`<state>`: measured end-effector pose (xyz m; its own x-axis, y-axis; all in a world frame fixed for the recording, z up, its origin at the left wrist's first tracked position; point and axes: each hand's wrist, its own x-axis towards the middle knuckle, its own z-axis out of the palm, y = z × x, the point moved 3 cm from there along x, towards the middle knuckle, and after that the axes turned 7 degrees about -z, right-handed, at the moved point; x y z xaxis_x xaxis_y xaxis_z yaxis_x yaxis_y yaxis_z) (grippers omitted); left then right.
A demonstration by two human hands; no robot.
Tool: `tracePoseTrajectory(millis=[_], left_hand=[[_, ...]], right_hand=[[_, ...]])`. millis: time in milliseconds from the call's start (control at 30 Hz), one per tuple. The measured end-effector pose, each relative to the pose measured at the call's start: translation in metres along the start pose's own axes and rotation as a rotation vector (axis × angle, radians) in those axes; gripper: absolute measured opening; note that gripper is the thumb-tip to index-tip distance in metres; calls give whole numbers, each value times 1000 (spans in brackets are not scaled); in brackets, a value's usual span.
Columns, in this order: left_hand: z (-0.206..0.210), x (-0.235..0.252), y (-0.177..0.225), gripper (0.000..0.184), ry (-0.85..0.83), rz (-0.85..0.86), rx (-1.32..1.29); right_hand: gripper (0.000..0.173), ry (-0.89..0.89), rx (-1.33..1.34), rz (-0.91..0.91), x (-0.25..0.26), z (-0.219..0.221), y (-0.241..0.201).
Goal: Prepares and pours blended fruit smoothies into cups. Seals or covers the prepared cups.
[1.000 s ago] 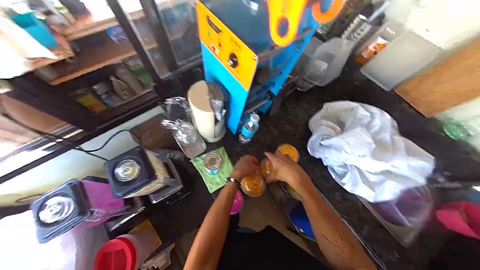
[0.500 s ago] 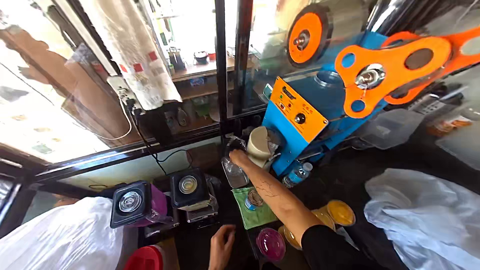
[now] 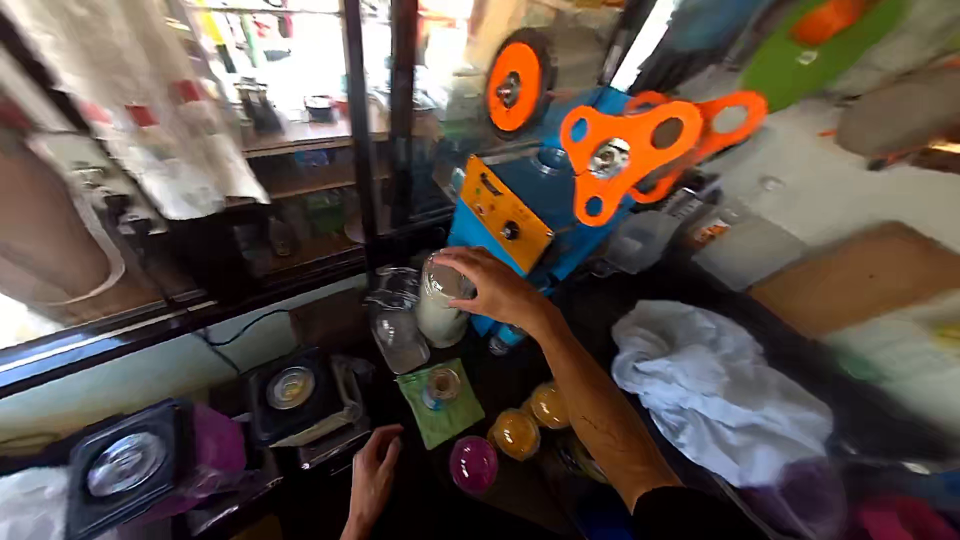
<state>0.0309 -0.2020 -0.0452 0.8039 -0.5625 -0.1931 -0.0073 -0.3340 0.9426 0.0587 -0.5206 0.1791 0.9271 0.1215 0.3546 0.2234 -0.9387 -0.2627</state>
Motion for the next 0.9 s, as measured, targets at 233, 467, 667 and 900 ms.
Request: tracePoseTrajectory(millis=[233,467,667,900], left_hand=[[159,82,99,33,-610,204,126],[291,129,110,33,-827,34,502],[306,120,123,31,-829,-50,397],[330,138,90,34,-858,-37,340]], right_hand=[[75,-19,72,554,-256,-69,78],[76,-155,300,882,-365,24,135],[79,-306,159,880,-337,45,125],[88,-477,143,895,-322,49,133]])
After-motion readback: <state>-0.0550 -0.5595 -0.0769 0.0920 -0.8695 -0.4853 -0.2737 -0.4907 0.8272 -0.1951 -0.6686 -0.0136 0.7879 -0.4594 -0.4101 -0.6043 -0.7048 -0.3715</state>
